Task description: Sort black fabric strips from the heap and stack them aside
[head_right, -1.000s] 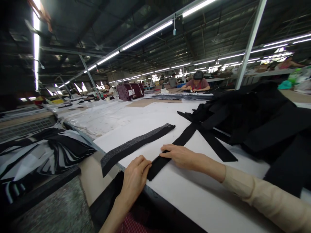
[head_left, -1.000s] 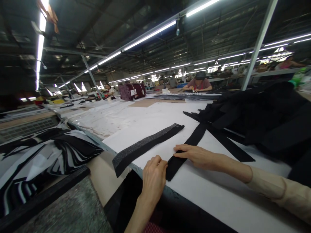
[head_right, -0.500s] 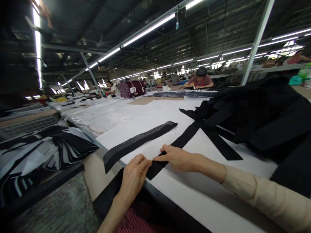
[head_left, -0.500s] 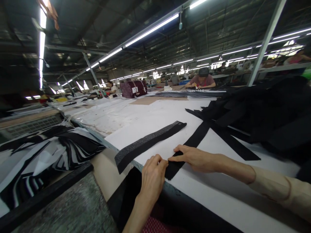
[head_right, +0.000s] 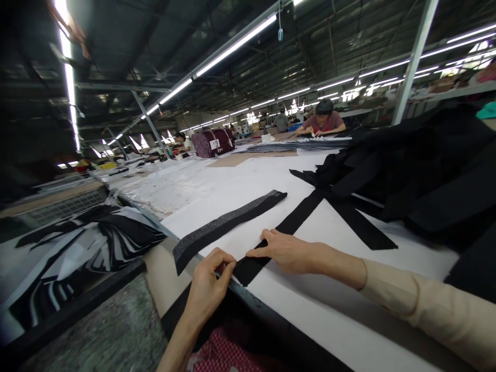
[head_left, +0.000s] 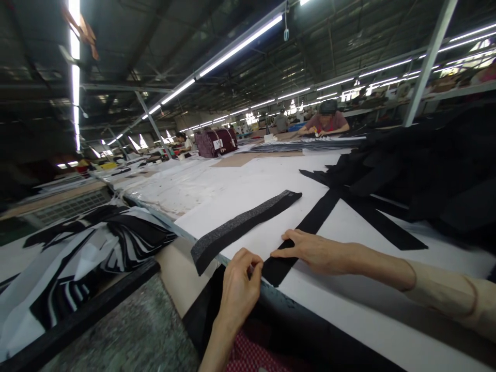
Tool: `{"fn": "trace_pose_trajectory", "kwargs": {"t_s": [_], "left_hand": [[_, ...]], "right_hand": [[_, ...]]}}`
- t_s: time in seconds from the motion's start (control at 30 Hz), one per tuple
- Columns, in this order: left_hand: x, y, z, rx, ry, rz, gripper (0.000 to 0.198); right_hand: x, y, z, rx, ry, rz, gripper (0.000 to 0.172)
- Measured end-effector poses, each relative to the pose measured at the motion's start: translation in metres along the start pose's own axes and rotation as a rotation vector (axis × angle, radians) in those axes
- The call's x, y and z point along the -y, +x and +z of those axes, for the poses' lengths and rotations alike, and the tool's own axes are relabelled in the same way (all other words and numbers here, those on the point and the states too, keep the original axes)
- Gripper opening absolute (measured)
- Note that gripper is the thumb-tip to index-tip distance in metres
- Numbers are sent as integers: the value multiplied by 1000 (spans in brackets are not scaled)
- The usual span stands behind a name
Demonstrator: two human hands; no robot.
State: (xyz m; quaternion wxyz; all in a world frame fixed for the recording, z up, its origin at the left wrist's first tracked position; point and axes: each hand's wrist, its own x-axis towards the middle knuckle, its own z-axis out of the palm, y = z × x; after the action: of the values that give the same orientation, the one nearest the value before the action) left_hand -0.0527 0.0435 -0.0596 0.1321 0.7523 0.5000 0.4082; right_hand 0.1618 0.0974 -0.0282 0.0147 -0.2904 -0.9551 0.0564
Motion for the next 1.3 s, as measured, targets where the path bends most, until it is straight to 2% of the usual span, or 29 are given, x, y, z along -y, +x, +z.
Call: {"fn": "trace_pose_trajectory", "kwargs": {"t_s": [0.1, 0.23, 0.3, 0.4, 0.5, 0.63, 0.77, 0.97, 1.1, 1.2, 1.3], "left_hand": [[3, -6, 5, -18, 105, 87, 20], [11, -11, 6, -43, 195, 226, 23], [13, -13, 2, -15, 117, 203, 22], [15, -13, -5, 16, -83, 93, 21], [13, -13, -8, 5, -136, 28, 17], [8, -12, -4, -9, -50, 0, 11], [6, -11, 2, -19, 37, 32, 17], [12, -16, 5, -94, 311, 220, 24], [19, -23, -6, -53, 460, 334, 22], [31, -26, -18, -52, 413, 301, 22], [44, -19, -24, -141, 338, 207, 22]], "right_hand": [[6, 3, -6, 28, -27, -6, 77], [15, 8, -14, 126, -95, 4, 77], [16, 10, -15, 143, -117, -3, 78], [14, 9, -10, 117, -126, -16, 79], [10, 8, -4, 90, -125, -19, 79], [9, 8, -1, 64, -113, -18, 77], [10, 7, -1, 59, -118, -29, 77], [10, 6, -3, 64, -135, -36, 79], [10, 8, 1, 52, -167, -33, 75], [8, 10, 11, 20, -203, -12, 73], [8, 11, 19, -51, -165, -19, 74]]}}
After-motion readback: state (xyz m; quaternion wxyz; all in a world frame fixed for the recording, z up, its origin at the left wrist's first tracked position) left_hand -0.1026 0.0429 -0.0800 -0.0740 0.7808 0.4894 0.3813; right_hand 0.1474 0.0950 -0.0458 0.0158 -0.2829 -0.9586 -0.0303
